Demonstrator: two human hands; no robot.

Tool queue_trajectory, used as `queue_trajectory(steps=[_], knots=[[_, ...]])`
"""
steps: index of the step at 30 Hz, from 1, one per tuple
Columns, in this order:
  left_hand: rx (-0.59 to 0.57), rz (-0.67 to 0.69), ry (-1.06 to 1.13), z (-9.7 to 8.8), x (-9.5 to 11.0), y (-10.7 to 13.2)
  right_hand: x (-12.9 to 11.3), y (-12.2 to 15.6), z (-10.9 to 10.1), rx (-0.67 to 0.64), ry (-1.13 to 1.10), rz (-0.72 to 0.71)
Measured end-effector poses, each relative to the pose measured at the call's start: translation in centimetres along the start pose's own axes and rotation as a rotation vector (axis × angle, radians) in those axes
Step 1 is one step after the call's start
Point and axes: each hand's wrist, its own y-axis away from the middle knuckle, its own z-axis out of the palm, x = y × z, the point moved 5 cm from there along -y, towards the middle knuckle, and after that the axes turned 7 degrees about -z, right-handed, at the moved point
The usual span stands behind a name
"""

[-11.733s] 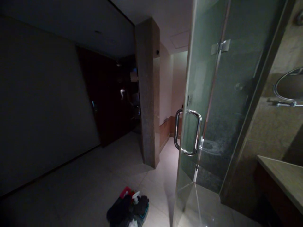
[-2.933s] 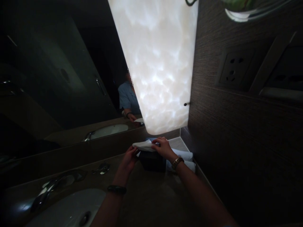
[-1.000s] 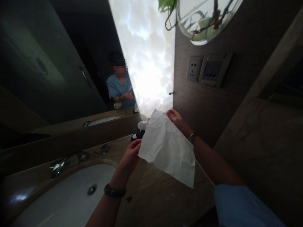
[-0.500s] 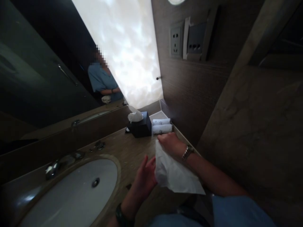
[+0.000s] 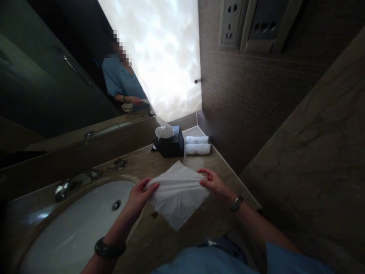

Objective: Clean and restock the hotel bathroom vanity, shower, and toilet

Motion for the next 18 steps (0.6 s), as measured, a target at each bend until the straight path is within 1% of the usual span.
queue_trajectory(steps=[2, 3, 5, 6, 7, 8, 9, 10, 11, 12, 13, 14, 15, 16, 17, 18], knots=[[0.018, 0.064, -0.1, -1.0, 1.3, -0.4, 0.7, 0.6, -0.4, 0.058, -0.024, 0.046], [0.013, 0.081, -0.124, -1.1, 1.9, -0.3, 0.5, 0.8, -0.7, 0.099, 0.029, 0.026], [-0.024, 0.114, -0.148, -0.8, 3.1, 0.0, -1.1, 0.8, -0.8, 0.201, 0.231, -0.106], [-0.043, 0.136, -0.165, -0.4, 3.7, 0.2, -2.2, 0.7, -0.3, 0.231, 0.342, -0.194], [-0.066, 0.159, -0.189, 0.0, 4.3, 0.3, -3.1, 0.5, 0.8, 0.225, 0.43, -0.279], [-0.1, 0.183, -0.224, 0.4, 5.0, 0.3, -3.8, 0.1, 2.4, 0.173, 0.484, -0.348], [-0.138, 0.213, -0.269, 0.8, 5.7, 0.3, -4.0, -0.4, 4.3, 0.073, 0.498, -0.382], [-0.164, 0.253, -0.327, 0.9, 6.4, 0.0, -3.8, -0.9, 6.4, -0.05, 0.485, -0.372], [-0.167, 0.305, -0.386, 0.7, 7.1, -0.3, -3.1, -1.5, 8.3, -0.169, 0.458, -0.324], [-0.139, 0.37, -0.435, 0.3, 7.8, -0.6, -2.2, -2.0, 10.0, -0.263, 0.417, -0.246], [-0.069, 0.448, -0.47, -0.5, 8.4, -0.8, -1.1, -2.4, 11.3, -0.325, 0.357, -0.152], [0.041, 0.533, -0.496, -1.4, 8.9, -0.8, -0.1, -2.6, 12.2, -0.349, 0.28, -0.058], [0.158, 0.615, -0.513, -2.3, 9.2, -0.5, 0.8, -2.7, 12.7, -0.346, 0.188, 0.023], [0.238, 0.674, -0.524, -2.7, 9.0, 0.0, 1.4, -2.7, 13.0, -0.331, 0.085, 0.087], [0.26, 0.706, -0.539, -2.7, 8.5, 0.6, 1.8, -2.5, 13.2, -0.321, -0.021, 0.138], [0.222, 0.702, -0.563, -2.2, 7.5, 1.2, 1.8, -2.3, 13.3, -0.319, -0.111, 0.18]])
